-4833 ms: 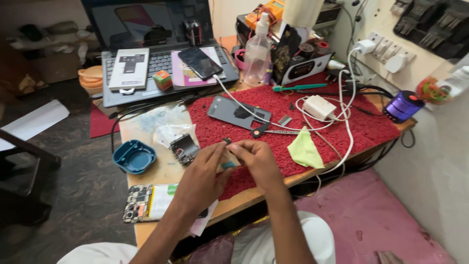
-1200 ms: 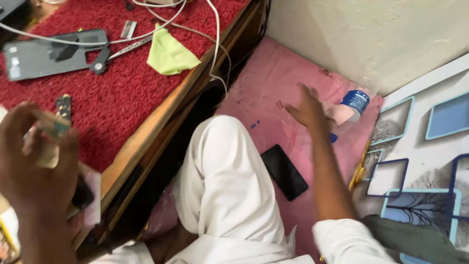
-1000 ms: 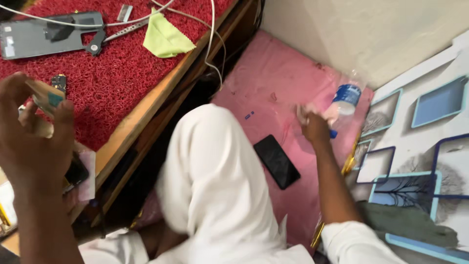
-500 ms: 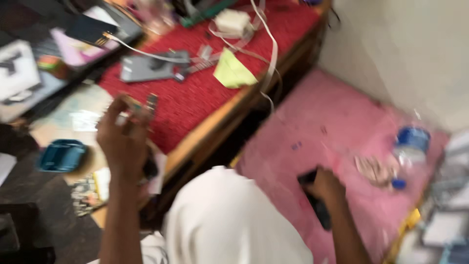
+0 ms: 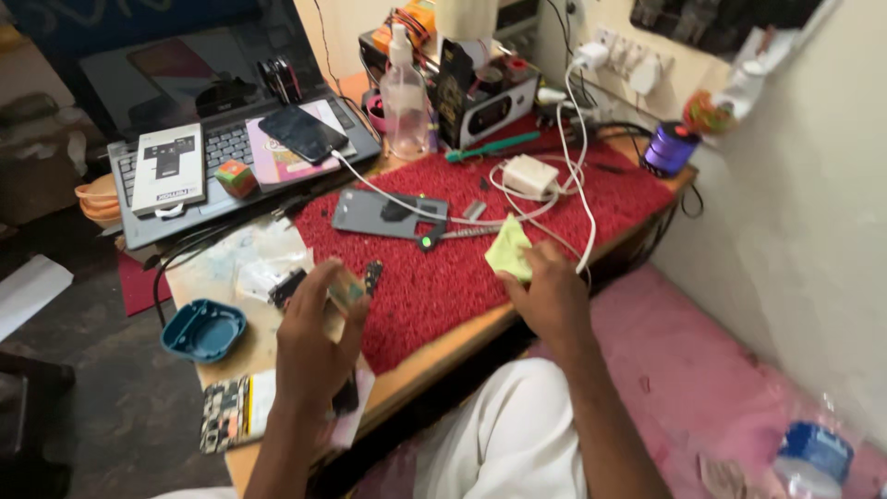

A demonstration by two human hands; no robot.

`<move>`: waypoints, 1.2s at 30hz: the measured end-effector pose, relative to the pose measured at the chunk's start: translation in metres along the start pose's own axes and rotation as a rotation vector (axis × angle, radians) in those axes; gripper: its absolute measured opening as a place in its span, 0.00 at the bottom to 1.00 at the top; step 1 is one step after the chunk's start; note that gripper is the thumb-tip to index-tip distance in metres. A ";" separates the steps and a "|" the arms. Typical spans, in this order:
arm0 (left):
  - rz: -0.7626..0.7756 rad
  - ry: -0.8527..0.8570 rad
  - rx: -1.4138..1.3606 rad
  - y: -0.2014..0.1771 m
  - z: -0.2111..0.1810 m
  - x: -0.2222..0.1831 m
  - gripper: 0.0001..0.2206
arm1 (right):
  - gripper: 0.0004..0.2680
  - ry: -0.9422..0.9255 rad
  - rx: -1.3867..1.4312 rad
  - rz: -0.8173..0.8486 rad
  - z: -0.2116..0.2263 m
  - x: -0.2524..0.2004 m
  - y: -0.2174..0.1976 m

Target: The person is repairing a disassembled smartphone on a cluttered workbench. They handle the phone's internal components, including the battery and motherboard, and use a green screwdriver to manipulate small parts. The person also picks up a small circuit board and applies a substance to it using a tool.

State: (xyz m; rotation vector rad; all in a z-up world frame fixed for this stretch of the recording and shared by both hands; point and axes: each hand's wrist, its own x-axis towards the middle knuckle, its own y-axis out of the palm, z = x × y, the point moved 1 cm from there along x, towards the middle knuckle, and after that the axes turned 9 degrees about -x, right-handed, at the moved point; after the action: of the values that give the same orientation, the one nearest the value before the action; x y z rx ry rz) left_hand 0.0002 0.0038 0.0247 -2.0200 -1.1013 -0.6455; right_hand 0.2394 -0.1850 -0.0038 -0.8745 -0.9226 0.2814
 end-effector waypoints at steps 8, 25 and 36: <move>0.009 -0.093 -0.022 -0.002 0.002 0.004 0.22 | 0.02 0.391 0.635 0.130 -0.090 0.090 0.016; -0.004 -0.199 -0.015 -0.006 0.006 0.007 0.26 | 0.12 -0.318 0.074 0.354 0.017 0.150 0.137; 0.004 -0.174 -0.130 -0.011 0.008 0.001 0.36 | 0.09 0.015 0.241 0.656 0.009 0.162 0.158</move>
State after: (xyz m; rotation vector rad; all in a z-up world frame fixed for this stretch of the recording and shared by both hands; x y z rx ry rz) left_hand -0.0079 0.0150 0.0242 -2.2230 -1.1814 -0.5600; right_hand 0.3517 0.0108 -0.0279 -0.9322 -0.5477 0.9296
